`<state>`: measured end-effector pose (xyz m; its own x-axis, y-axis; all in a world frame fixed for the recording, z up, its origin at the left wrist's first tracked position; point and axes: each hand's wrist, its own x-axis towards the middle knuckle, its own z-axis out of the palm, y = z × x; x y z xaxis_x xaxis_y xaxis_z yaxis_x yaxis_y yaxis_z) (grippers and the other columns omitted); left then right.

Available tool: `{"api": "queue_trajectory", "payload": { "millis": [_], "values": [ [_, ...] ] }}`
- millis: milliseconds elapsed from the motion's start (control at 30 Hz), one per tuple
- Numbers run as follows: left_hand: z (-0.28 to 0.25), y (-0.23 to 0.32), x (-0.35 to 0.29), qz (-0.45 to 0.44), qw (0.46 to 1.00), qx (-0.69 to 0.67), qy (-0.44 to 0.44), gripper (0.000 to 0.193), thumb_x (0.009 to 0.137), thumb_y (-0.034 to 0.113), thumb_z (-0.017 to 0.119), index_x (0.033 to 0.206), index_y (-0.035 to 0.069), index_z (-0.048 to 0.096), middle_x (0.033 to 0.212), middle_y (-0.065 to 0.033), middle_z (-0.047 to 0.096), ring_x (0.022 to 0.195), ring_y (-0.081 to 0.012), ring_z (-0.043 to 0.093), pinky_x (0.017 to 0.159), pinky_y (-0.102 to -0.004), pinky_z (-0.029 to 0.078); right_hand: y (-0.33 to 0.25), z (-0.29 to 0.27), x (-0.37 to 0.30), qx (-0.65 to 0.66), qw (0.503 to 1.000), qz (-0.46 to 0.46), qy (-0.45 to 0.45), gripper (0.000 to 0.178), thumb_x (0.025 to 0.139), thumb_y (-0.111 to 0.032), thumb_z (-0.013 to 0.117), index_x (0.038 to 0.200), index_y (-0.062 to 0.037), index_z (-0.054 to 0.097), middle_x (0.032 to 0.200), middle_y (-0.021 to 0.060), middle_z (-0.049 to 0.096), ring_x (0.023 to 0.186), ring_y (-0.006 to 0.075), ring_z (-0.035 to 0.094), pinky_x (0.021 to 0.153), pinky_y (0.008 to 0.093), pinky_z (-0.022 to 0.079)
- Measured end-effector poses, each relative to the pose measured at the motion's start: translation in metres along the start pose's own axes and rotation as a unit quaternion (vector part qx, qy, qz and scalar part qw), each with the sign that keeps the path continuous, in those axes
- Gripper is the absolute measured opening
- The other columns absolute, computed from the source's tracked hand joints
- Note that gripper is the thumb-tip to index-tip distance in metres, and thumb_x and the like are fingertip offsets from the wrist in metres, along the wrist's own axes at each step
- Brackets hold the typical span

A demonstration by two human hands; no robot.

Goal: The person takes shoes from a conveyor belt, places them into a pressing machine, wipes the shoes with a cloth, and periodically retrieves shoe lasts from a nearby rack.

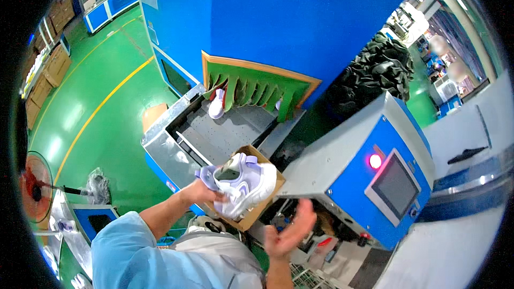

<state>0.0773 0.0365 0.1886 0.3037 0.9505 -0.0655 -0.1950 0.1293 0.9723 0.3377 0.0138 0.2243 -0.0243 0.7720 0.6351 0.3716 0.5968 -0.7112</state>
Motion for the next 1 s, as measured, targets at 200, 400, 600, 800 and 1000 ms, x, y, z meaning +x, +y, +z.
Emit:
{"api": "queue_trajectory", "payload": {
  "millis": [200, 400, 600, 800, 1000],
  "values": [
    [0.129, -0.030, -0.048, -0.118, 0.927, -0.337, -0.113, 0.080, 0.073, 0.026, 0.083, 0.137, 0.003, 0.039, 0.123, -0.0044, 0.055, 0.114, -0.0172, 0.051, 0.101, -0.0351, 0.040, -0.038, -0.016, -0.056, 0.284, 0.936, 0.206, 0.003, 0.117, 0.075, -0.023, 0.075, 0.150, -0.0036, -0.013, 0.151, 0.0153, 0.020, 0.134, 0.0285, 0.031, 0.111, 0.0411, 0.023],
    [0.185, -0.036, -0.059, -0.028, 0.968, 0.188, 0.167, 0.054, 0.078, 0.028, 0.072, 0.115, 0.001, 0.043, 0.103, -0.0172, 0.057, 0.095, -0.0280, 0.058, 0.084, -0.0392, 0.048, -0.047, -0.063, -0.091, 0.155, 0.973, 0.164, 0.045, 0.113, 0.071, -0.018, 0.076, 0.151, -0.0007, -0.002, 0.147, 0.0192, 0.026, 0.129, 0.0280, 0.040, 0.104, 0.0394, 0.036],
    [0.194, -0.057, -0.084, 0.152, 0.885, 0.440, 0.007, 0.016, 0.082, 0.019, 0.060, 0.079, 0.003, 0.055, 0.066, -0.0160, 0.058, 0.067, -0.0400, 0.059, 0.062, -0.0457, 0.050, -0.037, -0.102, -0.122, 0.130, 0.951, 0.278, -0.045, 0.097, 0.069, -0.011, 0.073, 0.149, 0.0028, 0.019, 0.131, 0.0182, 0.050, 0.115, 0.0303, 0.055, 0.099, 0.0383, 0.043],
    [0.186, -0.080, -0.045, -0.236, 0.935, -0.243, 0.100, 0.024, 0.094, 0.015, 0.043, 0.078, 0.004, 0.057, 0.067, -0.0093, 0.057, 0.071, -0.0302, 0.063, 0.067, -0.0433, 0.052, 0.024, -0.136, -0.190, 0.644, 0.601, 0.426, 0.204, 0.060, 0.069, -0.009, 0.061, 0.128, -0.0017, 0.052, 0.111, 0.0145, 0.065, 0.094, 0.0284, 0.066, 0.081, 0.0388, 0.057],
    [0.180, -0.094, -0.049, -0.409, 0.865, -0.253, -0.142, 0.050, 0.097, 0.051, 0.048, 0.113, 0.004, 0.054, 0.108, -0.0083, 0.061, 0.094, -0.0211, 0.061, 0.083, -0.0389, 0.050, -0.007, -0.145, -0.167, 0.415, 0.792, 0.443, -0.068, 0.088, 0.076, -0.004, 0.067, 0.152, -0.0074, 0.023, 0.150, 0.0096, 0.035, 0.138, 0.0245, 0.033, 0.113, 0.0362, 0.023]
  ]
}}
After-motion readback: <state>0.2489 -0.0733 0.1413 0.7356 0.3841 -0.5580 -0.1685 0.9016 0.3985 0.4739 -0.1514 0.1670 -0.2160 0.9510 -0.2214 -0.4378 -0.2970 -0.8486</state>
